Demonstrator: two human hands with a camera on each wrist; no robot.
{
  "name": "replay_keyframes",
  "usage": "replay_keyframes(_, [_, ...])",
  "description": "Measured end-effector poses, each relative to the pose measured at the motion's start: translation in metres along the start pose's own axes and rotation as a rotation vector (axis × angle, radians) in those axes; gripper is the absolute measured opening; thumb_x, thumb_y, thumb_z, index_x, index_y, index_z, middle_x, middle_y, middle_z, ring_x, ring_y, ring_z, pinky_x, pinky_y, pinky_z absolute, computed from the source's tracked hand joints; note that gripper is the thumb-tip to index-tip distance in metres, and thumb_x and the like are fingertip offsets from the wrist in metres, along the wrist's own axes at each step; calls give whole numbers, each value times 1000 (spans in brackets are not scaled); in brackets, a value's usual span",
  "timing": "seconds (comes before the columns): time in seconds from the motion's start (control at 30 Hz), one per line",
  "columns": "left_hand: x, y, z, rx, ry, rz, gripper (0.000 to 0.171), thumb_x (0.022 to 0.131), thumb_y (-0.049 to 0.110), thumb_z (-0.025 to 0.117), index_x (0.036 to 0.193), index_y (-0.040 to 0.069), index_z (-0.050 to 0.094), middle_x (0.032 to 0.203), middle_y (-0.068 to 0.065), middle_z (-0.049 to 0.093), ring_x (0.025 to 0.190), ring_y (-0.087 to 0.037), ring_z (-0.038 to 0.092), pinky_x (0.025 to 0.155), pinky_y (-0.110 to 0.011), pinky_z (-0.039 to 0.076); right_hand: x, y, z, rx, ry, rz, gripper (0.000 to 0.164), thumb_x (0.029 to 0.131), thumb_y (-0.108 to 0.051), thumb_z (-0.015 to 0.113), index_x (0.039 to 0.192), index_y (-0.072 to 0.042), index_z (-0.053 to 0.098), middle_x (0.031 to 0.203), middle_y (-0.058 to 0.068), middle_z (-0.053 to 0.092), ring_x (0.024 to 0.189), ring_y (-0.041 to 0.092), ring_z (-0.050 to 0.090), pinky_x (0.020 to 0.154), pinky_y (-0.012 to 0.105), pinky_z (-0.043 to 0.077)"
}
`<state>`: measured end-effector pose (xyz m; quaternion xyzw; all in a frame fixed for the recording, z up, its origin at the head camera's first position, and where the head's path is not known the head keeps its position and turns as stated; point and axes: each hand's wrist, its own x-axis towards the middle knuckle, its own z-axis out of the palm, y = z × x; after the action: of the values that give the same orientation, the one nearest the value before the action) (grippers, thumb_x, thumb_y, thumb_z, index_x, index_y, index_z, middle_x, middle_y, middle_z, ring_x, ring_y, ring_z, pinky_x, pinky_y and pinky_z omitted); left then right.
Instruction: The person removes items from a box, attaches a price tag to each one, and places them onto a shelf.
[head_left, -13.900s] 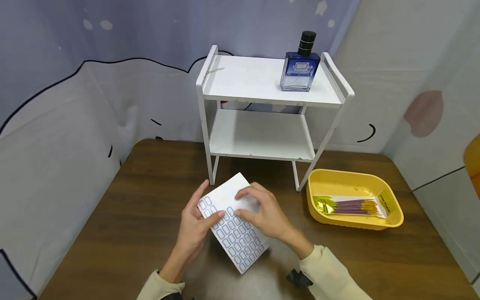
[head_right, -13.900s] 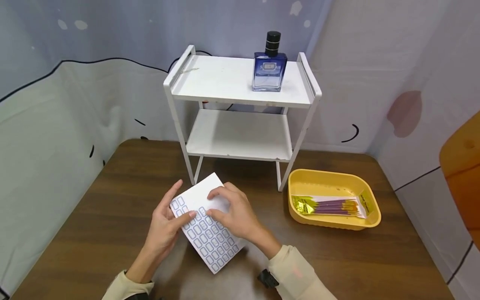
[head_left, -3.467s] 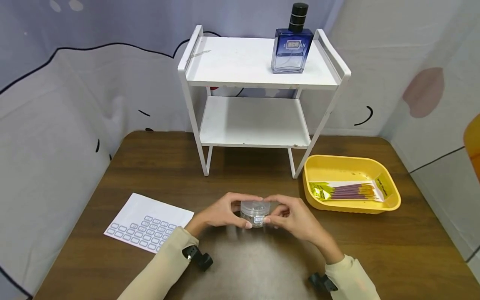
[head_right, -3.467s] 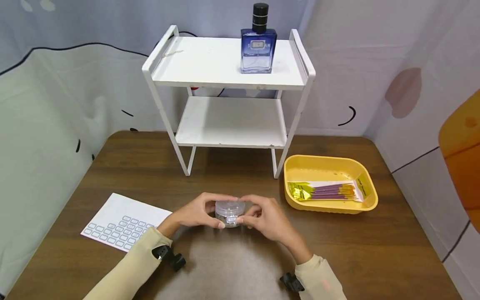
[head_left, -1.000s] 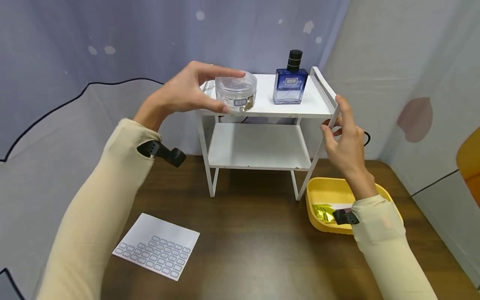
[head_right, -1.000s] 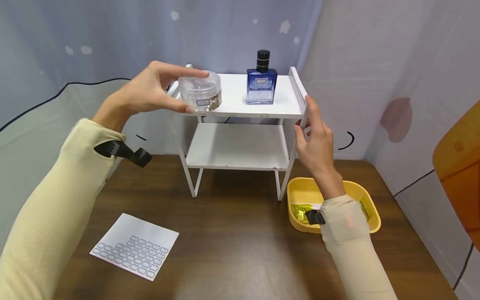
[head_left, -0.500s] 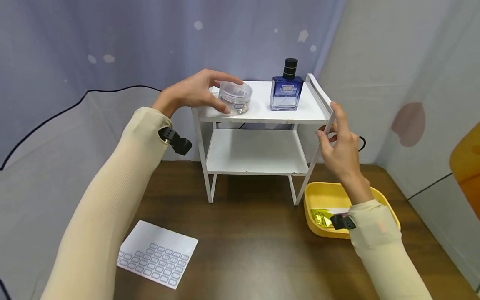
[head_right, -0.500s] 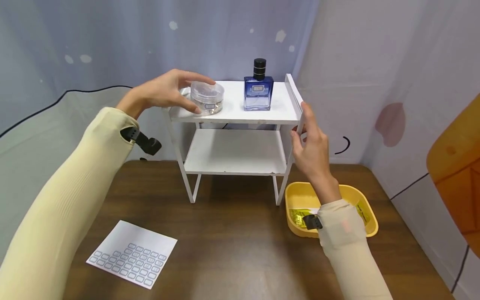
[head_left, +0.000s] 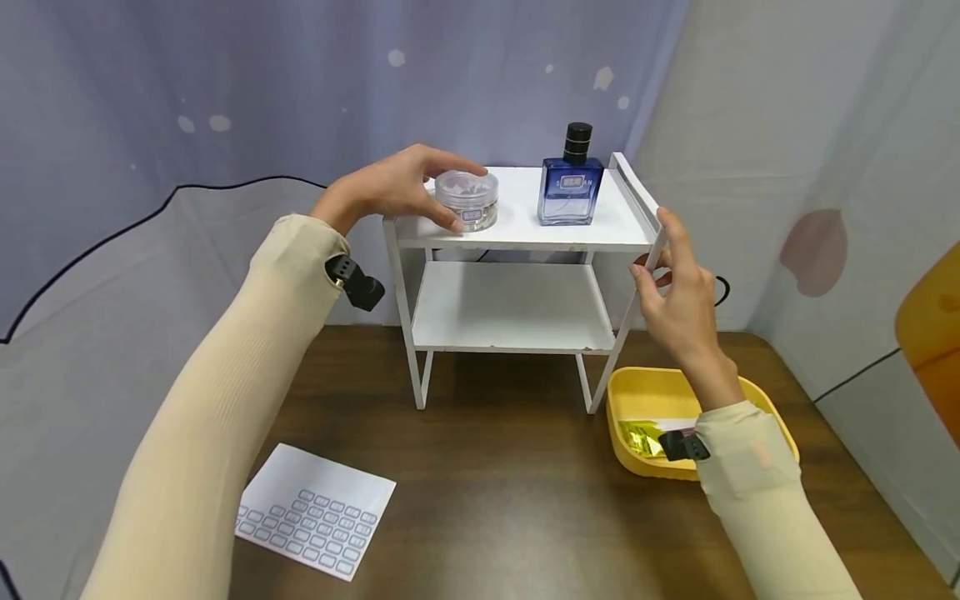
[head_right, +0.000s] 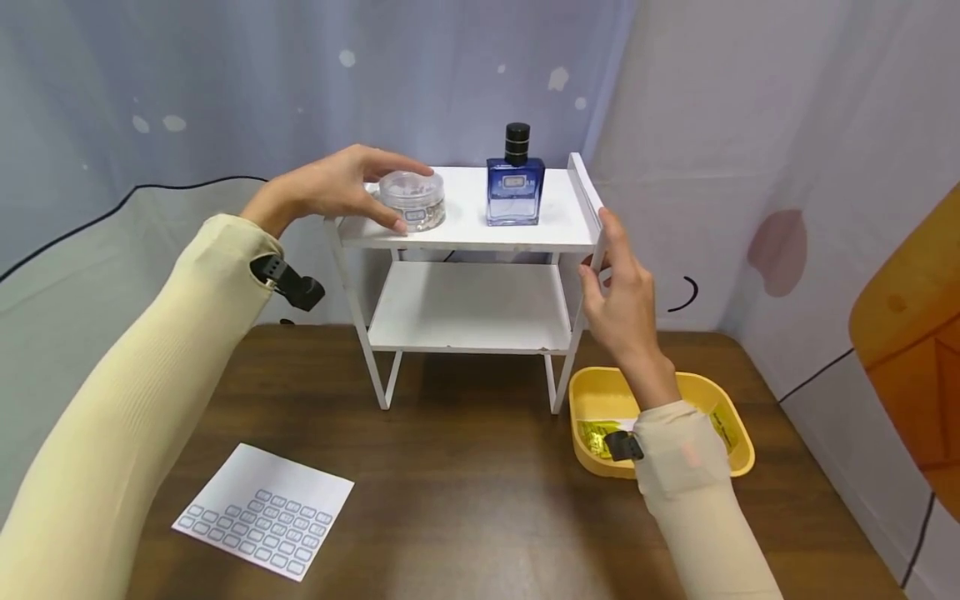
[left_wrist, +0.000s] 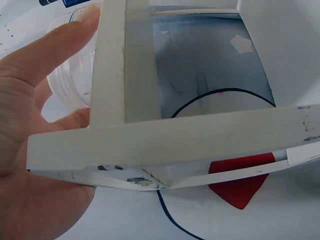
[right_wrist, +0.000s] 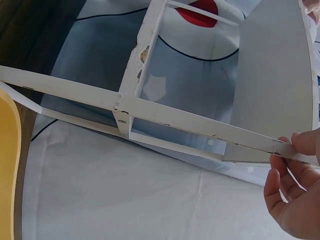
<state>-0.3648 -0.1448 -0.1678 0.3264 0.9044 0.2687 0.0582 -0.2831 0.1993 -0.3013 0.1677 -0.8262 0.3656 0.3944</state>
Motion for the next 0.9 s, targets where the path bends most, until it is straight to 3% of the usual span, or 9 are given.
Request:
replay_keyframes(0.47, [1,-5,1,-13,-12,7,75,84,13,79,151,19,46,156,-11,43,134,-26,43,113,-45,34,-1,1,1,6,-8,7,66,91,3,65,150,-14,40,94,29,72,70,38,66,69,6,40])
replay_keyframes(0.6, [-2,-5,-1,-13,15,16,81,82,14,82,153,21,42,158,-9,40,140,-25,39,117,-47,30,0,1,1,5,-16,-1,68,91,3,65,151,-15,39,94,28,72,75,36,67,69,9,43])
replay_keyframes(0.77, [-11,-8,-3,-109,115,25,91,79,18,84,155,28,36,164,-1,32,152,-20,25,123,-49,19,-1,3,-3,-10,-47,21,70,93,-1,65,154,-18,35,94,26,72,78,18,63,69,8,43])
replay_keyframes(0.9, [-24,-12,-3,-218,294,65,90,78,17,84,155,27,38,163,2,34,151,-18,26,124,-47,20,-4,8,-10,-4,-62,39,69,95,-7,64,155,-20,33,95,24,71,80,-6,53,72,10,43])
